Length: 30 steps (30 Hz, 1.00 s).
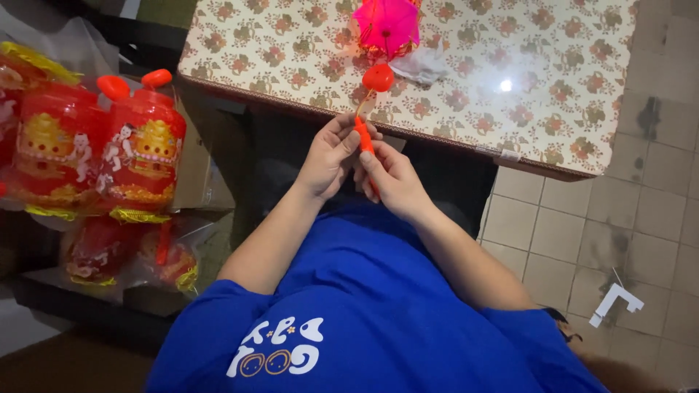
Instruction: Assembling decorative lanterns by attaching plastic handles to the lantern bodies and inspecting them.
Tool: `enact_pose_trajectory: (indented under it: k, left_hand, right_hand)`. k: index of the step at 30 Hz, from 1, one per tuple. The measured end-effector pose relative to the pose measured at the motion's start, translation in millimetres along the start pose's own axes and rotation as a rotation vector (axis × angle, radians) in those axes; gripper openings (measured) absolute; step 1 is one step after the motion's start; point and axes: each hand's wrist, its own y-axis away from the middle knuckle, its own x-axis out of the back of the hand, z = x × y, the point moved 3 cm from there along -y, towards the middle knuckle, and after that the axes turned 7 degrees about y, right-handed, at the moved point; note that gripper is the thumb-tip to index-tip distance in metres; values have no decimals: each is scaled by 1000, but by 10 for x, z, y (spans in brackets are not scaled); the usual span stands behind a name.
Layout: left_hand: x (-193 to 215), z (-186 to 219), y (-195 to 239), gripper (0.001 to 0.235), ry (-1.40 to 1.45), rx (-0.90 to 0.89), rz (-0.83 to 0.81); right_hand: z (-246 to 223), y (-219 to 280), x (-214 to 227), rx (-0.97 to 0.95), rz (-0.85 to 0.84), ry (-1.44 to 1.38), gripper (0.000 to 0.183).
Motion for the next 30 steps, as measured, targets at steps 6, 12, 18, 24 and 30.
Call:
enact_pose_trajectory:
  k: [6,12,18,24,30]
  left_hand:
    - [199,-103,-30,33,64,1,-12]
    - [86,-45,-9,33,125,-3,-2]
    - [146,-99,-5,36,164,8,1]
    - [26,-14,46,32,154,21,3]
    - [34,-37,39,30,156,24,17]
  right_hand:
    - [201,7,-20,-8,-22,15,33]
    - [118,-17,-85,-4,-39,-81,29]
    - [202,1,-85,-41,-53,-151,30]
    - [356,-9,-51,-70,-60,-250,31]
    - [283,-15,-62,-91,-58,-301,32]
